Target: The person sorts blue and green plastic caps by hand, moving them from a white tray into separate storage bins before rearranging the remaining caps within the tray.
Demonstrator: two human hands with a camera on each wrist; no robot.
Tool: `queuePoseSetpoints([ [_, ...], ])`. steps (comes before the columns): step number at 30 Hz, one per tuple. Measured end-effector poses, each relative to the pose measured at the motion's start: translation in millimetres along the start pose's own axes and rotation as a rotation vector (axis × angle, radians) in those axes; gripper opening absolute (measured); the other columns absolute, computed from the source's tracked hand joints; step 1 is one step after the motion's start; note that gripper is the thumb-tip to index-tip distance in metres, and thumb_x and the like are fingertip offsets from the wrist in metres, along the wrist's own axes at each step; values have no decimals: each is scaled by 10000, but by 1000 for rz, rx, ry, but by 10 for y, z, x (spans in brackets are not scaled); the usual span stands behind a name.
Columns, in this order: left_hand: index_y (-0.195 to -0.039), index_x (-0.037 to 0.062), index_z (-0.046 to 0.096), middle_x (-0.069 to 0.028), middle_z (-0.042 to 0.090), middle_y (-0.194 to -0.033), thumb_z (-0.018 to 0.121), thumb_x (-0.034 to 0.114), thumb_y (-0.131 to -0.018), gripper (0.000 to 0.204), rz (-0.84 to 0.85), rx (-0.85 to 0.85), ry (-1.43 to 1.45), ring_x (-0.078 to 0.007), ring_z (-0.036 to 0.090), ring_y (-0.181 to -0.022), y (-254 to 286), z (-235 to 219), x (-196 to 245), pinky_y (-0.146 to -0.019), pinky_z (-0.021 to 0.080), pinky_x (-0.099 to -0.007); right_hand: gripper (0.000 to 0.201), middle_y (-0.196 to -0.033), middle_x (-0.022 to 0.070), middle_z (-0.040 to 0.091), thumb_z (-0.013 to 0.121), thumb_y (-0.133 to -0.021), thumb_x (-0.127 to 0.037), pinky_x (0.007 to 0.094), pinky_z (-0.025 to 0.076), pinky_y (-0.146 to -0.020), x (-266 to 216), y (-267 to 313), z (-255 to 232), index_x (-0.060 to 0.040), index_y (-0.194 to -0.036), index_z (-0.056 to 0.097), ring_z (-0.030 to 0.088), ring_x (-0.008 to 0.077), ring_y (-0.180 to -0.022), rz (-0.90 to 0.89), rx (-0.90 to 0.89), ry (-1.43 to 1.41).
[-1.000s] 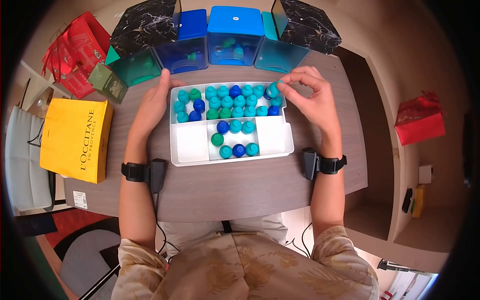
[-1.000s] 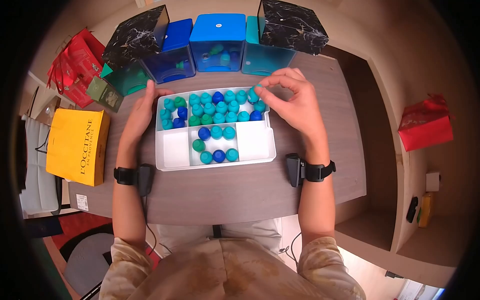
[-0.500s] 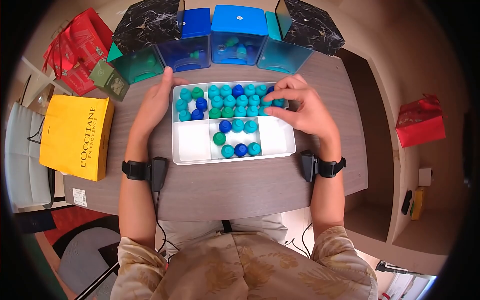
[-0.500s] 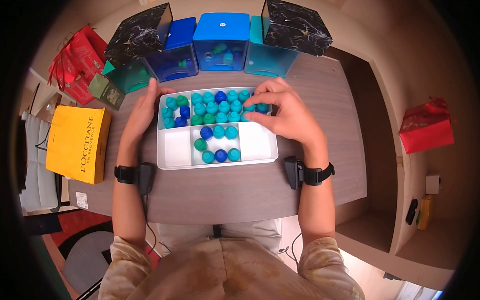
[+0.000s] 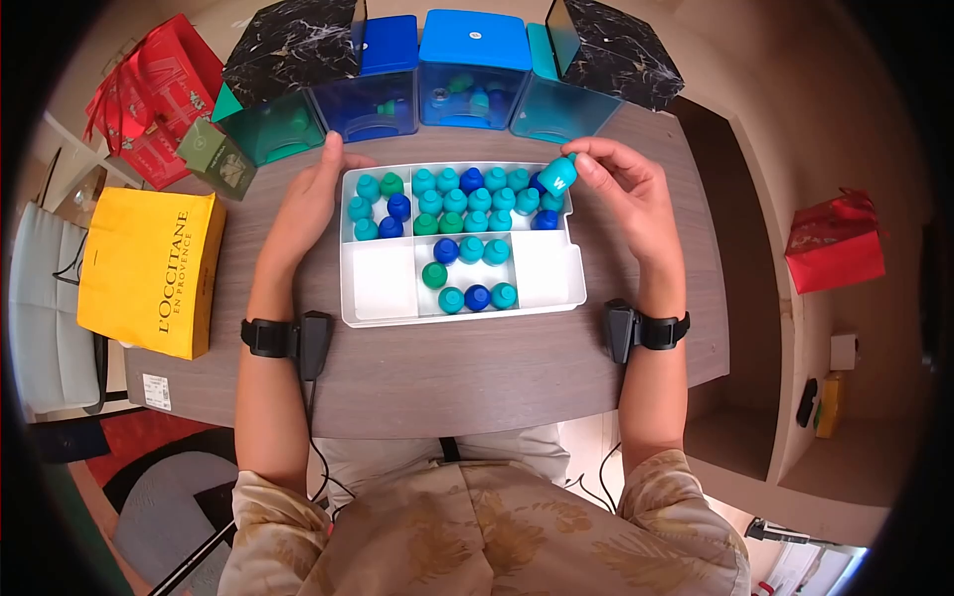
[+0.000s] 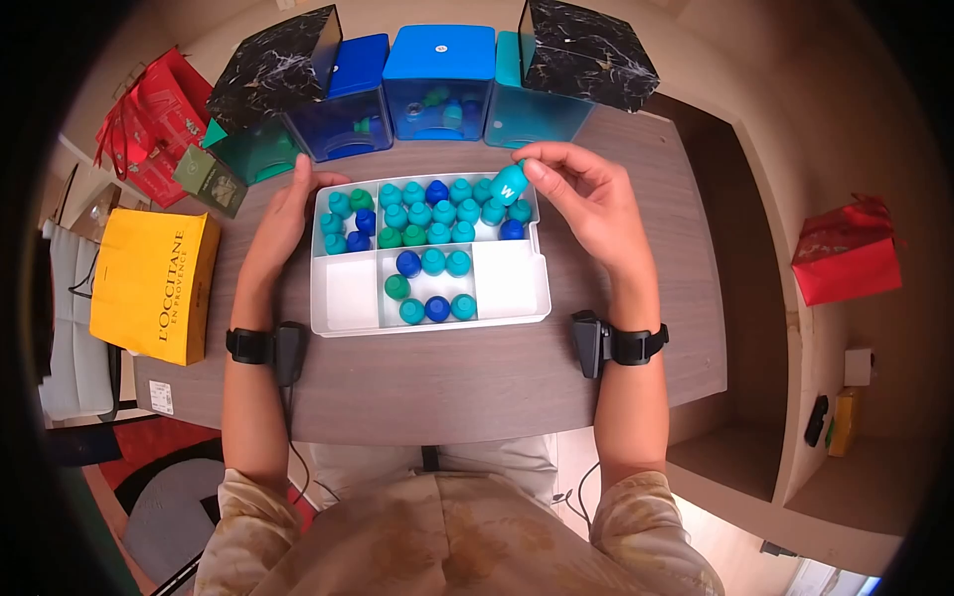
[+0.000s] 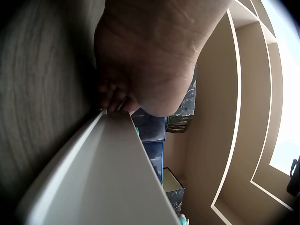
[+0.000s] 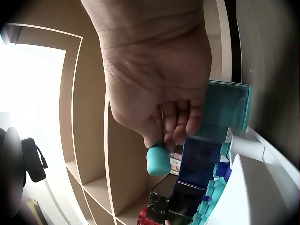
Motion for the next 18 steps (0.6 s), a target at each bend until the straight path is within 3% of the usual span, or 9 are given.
queuePoseSetpoints([
  [5, -1180, -12, 750, -102, 742, -1097, 280, 724, -1093, 877, -26, -12, -10, -178, 659, -1031, 14, -7, 7, -964, 492, -302, 213, -1083, 34, 765, 749, -1016, -148, 277, 530, -910, 54, 1, 22, -10, -1176, 776, 649, 102, -960, 29, -28, 4],
  [8, -1180, -12, 752, -104, 742, -1101, 289, 728, -1089, 878, -30, -6, 4, -180, 661, -1036, 33, -5, 32, -968, 492, -302, 177, -1068, 27, 767, 768, -990, -121, 273, 520, -857, 44, -4, 103, -14, -1129, 792, 624, 95, -919, -79, -116, 156],
  [11, -1158, -24, 768, -133, 757, -1084, 289, 722, -1087, 890, -16, 17, 16, -209, 669, -1022, 33, 7, 41, -960, 493, -317, 150, -1048, 26, 768, 793, -954, -98, 270, 503, -812, -7, 17, 193, -30, -1087, 807, 604, 96, -901, -73, -188, 260],
  [18, -1157, -32, 772, -156, 766, -1096, 297, 715, -1086, 888, 3, 37, 9, -230, 680, -1039, 32, -5, 45, -979, 495, -330, 138, -1068, 65, 772, 812, -927, -104, 323, 522, -829, 28, 20, 270, -51, -1053, 818, 648, 186, -936, -174, -217, 377],
])
Point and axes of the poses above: each hand's wrist, its own y-axis away from the middle knuckle, its own z-axis out of the palm, x = y × z, the point moved 6 cm from there along -y, towards the middle knuckle
